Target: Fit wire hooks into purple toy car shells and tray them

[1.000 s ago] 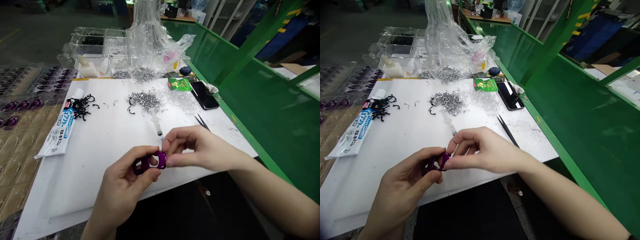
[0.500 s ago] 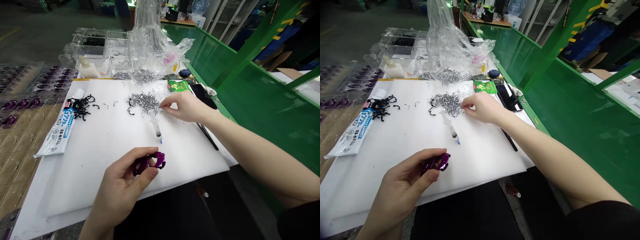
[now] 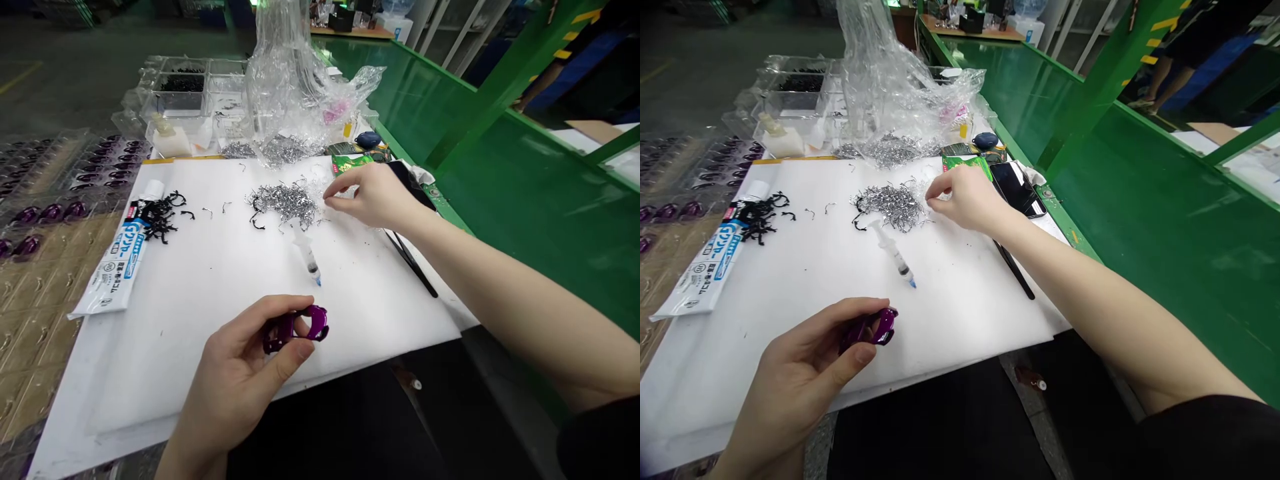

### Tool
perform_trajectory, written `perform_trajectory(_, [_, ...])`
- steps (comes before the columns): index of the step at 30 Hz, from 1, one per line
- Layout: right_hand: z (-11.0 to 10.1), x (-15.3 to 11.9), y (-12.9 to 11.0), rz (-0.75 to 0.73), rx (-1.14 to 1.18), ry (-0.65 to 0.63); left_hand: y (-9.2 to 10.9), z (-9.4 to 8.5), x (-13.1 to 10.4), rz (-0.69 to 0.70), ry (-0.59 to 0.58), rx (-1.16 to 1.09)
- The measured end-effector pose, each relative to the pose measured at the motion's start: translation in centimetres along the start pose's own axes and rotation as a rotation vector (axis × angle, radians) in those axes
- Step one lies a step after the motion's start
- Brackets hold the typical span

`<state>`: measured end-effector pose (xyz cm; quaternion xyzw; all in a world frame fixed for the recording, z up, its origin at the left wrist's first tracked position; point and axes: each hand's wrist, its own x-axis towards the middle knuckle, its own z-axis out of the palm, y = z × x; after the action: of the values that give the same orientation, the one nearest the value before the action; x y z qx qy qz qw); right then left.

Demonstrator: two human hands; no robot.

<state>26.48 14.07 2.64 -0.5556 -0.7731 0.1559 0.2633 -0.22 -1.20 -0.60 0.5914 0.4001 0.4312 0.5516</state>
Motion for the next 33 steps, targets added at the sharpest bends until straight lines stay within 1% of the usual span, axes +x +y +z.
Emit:
perform_trajectory(2, [-0.9,-1.3,-0.8,0.009,0.101,0.048,0.1,-0.1,0.0,-0.011,0.005,-0.002])
perform_trajectory(4, [-1.5,-3.2,-2.1,-0.001,0.237,0.095,0.2,-0.1,0.0,-0.026,0.007,-0.019])
perform_trajectory(5, [-1.8,-4.2,-2.9,-0.014,0.299,0.107,0.3,-0.1,0.1,-0.028,0.006,-0.035])
perform_trajectory(7, [-1.9,-6.4,-4.4,-0.05,0.387,0.092,0.4,-0.1,0.1,-0.031,0.009,-0.072])
perform_trajectory(10, [-1.8,-9.1,-6.3,-0.174,0.452,0.043,0.3,0.0,0.0,-0.046,0.01,-0.119])
perform_trajectory(13, [-1.5,-10.6,-7.3,-0.322,0.421,0.04,-0.2,-0.1,-0.2,-0.059,-0.021,-0.178])
perform_trajectory(15, [-1.2,-11.0,-7.6,-0.357,0.406,0.052,-0.4,-0.1,-0.2,-0.054,-0.029,-0.201])
perform_trajectory(18, [-0.9,-11.3,-7.8,-0.385,0.433,0.025,-0.6,-0.2,-0.2,-0.034,-0.019,-0.229])
perform_trajectory(22, [-0.7,-11.6,-7.6,-0.505,0.374,0.008,-0.6,-0.3,-0.2,-0.042,-0.034,-0.231])
perform_trajectory(25, [-0.4,-12.0,-7.2,-0.524,0.321,0.022,-0.5,-0.4,-0.2,-0.052,-0.028,-0.2])
perform_trajectory(33, [-0.2,-11.4,-6.5,-0.598,0.343,-0.042,-0.4,-0.3,-0.4,-0.071,-0.032,-0.209])
